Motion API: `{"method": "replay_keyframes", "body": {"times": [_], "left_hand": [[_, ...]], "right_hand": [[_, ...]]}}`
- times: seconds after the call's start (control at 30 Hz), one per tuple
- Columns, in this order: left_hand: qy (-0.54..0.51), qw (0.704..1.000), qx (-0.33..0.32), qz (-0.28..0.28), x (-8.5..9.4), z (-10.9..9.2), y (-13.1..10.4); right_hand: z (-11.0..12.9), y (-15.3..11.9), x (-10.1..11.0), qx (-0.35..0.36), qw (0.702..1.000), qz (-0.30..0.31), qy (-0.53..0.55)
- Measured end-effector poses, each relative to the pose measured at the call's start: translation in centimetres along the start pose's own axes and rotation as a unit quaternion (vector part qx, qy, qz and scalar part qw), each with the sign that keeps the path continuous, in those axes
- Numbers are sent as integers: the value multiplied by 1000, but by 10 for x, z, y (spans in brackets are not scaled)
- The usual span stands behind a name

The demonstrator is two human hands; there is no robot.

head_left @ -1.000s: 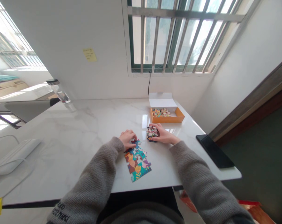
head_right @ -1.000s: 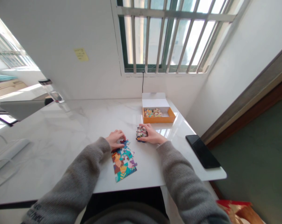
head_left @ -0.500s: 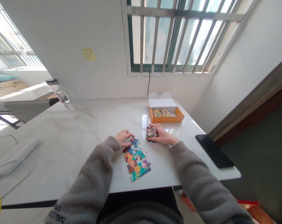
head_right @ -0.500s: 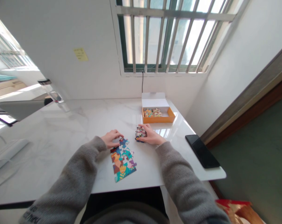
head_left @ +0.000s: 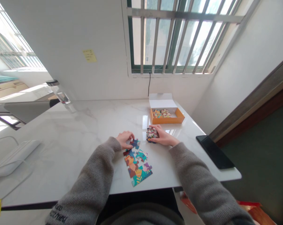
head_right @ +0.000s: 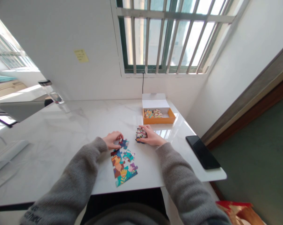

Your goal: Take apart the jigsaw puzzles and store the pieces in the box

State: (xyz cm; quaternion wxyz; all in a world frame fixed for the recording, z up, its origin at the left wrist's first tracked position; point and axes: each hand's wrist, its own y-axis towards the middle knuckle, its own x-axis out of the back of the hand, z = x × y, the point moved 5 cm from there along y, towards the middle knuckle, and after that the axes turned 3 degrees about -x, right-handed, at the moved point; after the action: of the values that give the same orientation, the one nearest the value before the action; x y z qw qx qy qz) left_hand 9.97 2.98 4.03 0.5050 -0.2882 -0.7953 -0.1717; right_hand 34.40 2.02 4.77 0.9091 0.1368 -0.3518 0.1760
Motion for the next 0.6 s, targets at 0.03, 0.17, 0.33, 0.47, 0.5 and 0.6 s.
{"method": "replay_keyframes", "body": {"times": [0.03,0.17,0.33,0.47,0.5,0.6], "left_hand": [[-31,999,-1,-7,0,0,1],[-157,987,-8,-26,-7,-8,8],[-237,967,-63,-63,-19,-34,21],[-212,972,-70,-69,-26,-46,32],[-206,973,-72,-75,-26,-48,33],[-149,978,-92,-113,-23,-50,36]], "right_hand": [[0,0,0,1,1000,0,0],[-1,1,0,4,1000,-3,1],[1,1,-1,8,1000,-5,13],[4,1,-2,26,999,11,17],[4,1,-2,30,999,14,17],[3,2,-1,35,999,23,21]]}}
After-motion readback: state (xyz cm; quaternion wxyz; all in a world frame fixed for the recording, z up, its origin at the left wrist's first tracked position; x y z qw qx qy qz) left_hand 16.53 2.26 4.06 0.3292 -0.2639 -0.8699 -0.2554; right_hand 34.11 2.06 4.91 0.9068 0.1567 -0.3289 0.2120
